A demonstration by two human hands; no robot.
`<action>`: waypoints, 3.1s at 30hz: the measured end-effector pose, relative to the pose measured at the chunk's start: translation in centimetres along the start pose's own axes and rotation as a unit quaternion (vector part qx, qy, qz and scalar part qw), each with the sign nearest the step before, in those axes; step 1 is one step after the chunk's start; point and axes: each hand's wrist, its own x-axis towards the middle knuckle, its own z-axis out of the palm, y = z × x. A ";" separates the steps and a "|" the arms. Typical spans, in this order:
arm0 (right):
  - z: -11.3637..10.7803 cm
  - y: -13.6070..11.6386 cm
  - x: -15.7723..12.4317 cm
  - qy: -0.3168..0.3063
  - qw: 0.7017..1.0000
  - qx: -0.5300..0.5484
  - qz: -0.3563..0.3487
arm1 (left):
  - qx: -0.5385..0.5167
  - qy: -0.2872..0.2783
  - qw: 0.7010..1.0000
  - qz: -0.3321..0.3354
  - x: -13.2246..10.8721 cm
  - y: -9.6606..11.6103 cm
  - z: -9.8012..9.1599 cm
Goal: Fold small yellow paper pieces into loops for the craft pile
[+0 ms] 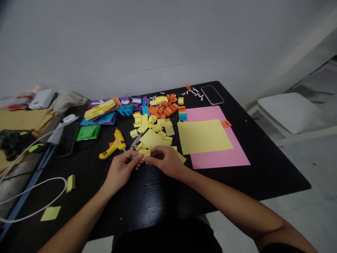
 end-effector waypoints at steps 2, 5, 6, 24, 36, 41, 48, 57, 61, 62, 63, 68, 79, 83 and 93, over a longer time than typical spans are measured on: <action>0.0 0.1 0.0 -0.022 1.000 0.009 0.016 | -0.004 0.003 1.000 0.000 0.0 -0.1 0.1; 0.0 0.4 0.1 -0.032 0.999 0.024 0.025 | -0.010 0.000 1.000 0.002 0.0 -0.2 0.4; 0.0 0.5 0.1 -0.032 0.999 0.025 0.023 | -0.010 -0.002 1.000 0.004 0.0 -0.2 0.4; 0.0 0.4 0.0 -0.003 1.000 -0.012 0.001 | 0.084 -0.001 0.995 0.062 -0.1 -0.4 -0.1; 0.0 0.5 -0.2 -0.025 0.998 -0.051 -0.021 | 0.121 0.014 0.990 0.073 -0.1 -0.7 -0.1; -0.1 0.5 -0.3 -0.020 0.997 -0.069 -0.034 | 0.103 0.021 0.993 0.055 -0.1 -0.7 -0.1; -0.1 0.1 -0.2 -0.001 0.993 -0.103 -0.051 | 0.039 -0.010 0.998 0.042 0.2 -0.4 -0.3; -0.5 0.1 0.1 0.030 0.994 -0.085 -0.053 | 0.195 -0.028 0.973 0.121 0.2 -0.3 -1.2; -1.7 0.1 1.0 0.172 0.973 -0.113 -0.102 | 0.327 -0.082 0.911 0.239 0.2 0.4 -1.7; -2.1 0.1 1.2 0.204 0.962 -0.137 -0.117 | 0.352 -0.097 0.896 0.253 0.2 0.4 -1.8; -2.4 0.2 1.4 0.227 0.951 -0.164 -0.133 | 0.375 -0.105 0.883 0.262 0.3 0.3 -1.8; -3.4 1.3 2.0 0.236 0.895 -0.333 -0.178 | 0.426 -0.069 0.860 0.271 0.6 -0.6 -1.9; -2.7 0.9 1.1 0.124 0.827 -0.507 -0.208 | 0.378 -0.023 0.879 0.290 0.8 -1.2 -1.7; -2.4 1.1 1.0 0.062 0.821 -0.536 -0.189 | 0.360 0.008 0.884 0.297 0.9 -1.3 -1.6; -2.6 1.3 1.2 0.098 0.865 -0.440 -0.223 | 0.312 0.035 0.895 0.316 0.7 -1.0 -1.0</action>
